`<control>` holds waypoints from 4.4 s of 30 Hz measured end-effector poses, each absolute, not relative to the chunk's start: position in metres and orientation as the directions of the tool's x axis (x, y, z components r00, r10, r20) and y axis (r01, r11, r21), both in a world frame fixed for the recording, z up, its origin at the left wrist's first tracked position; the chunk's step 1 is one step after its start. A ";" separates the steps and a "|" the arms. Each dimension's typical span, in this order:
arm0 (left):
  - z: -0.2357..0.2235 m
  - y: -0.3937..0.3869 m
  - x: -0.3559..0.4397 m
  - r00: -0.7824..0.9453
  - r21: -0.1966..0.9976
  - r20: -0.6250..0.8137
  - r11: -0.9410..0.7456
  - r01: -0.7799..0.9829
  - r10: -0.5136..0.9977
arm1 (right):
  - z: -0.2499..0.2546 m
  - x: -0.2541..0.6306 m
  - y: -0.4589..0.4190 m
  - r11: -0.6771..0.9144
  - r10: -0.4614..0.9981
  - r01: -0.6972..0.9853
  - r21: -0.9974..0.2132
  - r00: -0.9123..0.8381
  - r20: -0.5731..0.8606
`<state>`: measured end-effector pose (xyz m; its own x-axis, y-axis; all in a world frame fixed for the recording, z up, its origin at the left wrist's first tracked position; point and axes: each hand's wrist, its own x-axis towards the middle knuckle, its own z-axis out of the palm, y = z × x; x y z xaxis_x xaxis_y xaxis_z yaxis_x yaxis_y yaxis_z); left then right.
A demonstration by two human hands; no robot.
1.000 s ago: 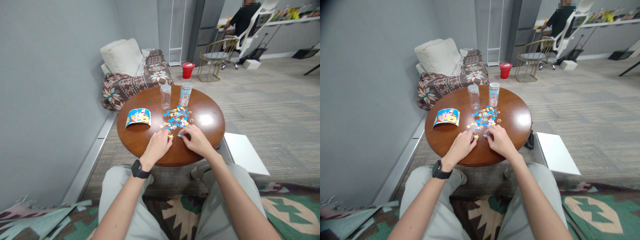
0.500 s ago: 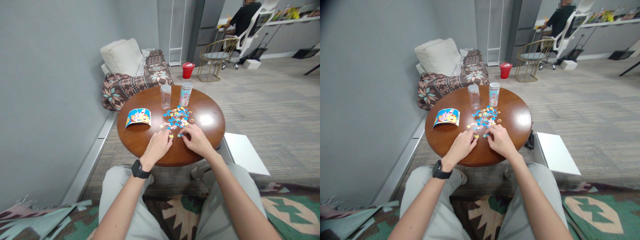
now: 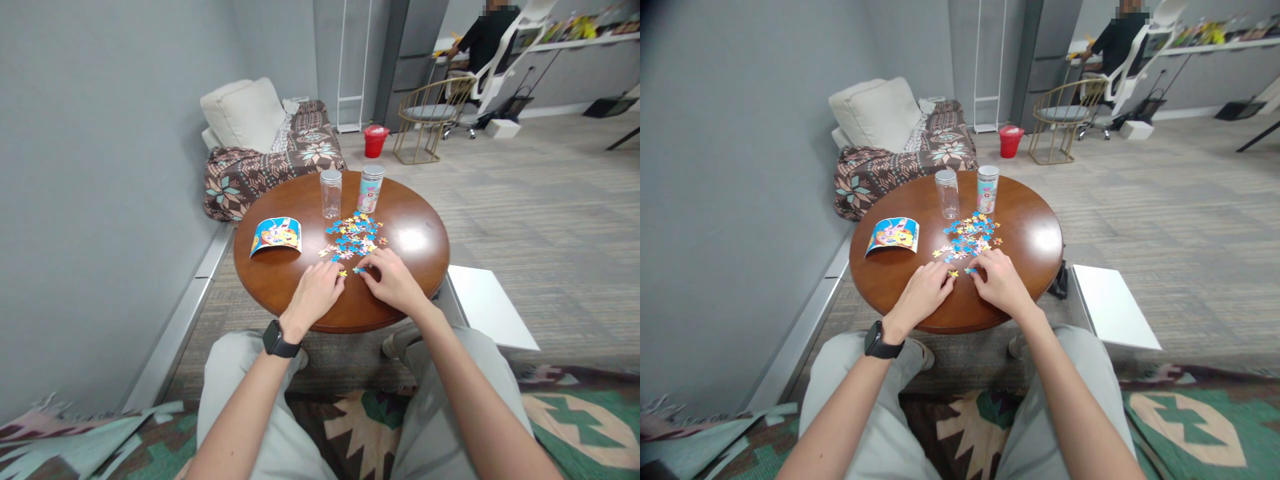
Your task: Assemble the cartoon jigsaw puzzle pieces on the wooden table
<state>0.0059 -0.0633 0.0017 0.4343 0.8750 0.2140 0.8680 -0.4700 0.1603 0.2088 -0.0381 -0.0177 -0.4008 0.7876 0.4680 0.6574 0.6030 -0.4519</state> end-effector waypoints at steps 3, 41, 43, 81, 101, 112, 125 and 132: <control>0.001 -0.063 0.006 0.430 0.154 0.201 -0.461 0.874 0.881 | -0.018 0.209 -0.038 0.616 0.781 0.632 -0.471 -0.409 0.472; -0.001 -0.068 0.008 0.305 0.186 0.392 -0.400 0.898 0.868 | -0.028 0.207 -0.033 0.500 0.831 0.731 -0.465 -0.255 0.494; -0.002 -0.068 0.008 0.306 0.194 0.383 -0.400 0.896 0.872 | -0.026 0.207 -0.034 0.498 0.825 0.725 -0.475 -0.227 0.518; -0.007 -0.066 0.007 0.415 0.151 0.340 -0.485 0.862 0.844 | -0.019 0.202 -0.042 0.573 0.812 0.768 -0.286 -0.486 0.323; -0.006 -0.064 0.005 0.448 0.127 0.341 -0.513 0.849 0.826 | -0.025 0.204 -0.038 0.570 0.802 0.739 -0.359 -0.407 0.437; -0.004 -0.064 0.005 0.453 0.149 0.366 -0.532 0.834 0.813 | -0.019 0.204 -0.040 0.624 0.766 0.695 -0.357 -0.453 0.457; -0.006 -0.062 0.007 0.461 0.309 0.375 -0.577 0.756 0.804 | -0.020 0.205 -0.039 0.637 0.761 0.674 -0.375 -0.473 0.444; -0.009 -0.062 0.005 0.458 0.365 0.403 -0.598 0.713 0.793 | -0.018 0.204 -0.039 0.629 0.769 0.677 -0.382 -0.471 0.432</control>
<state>0.0051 -0.0618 -0.0093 0.4579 0.7926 0.4027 0.7134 -0.5979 0.3655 0.2041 -0.0394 -0.0183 -0.4709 0.7691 0.4322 0.6767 0.6292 -0.3823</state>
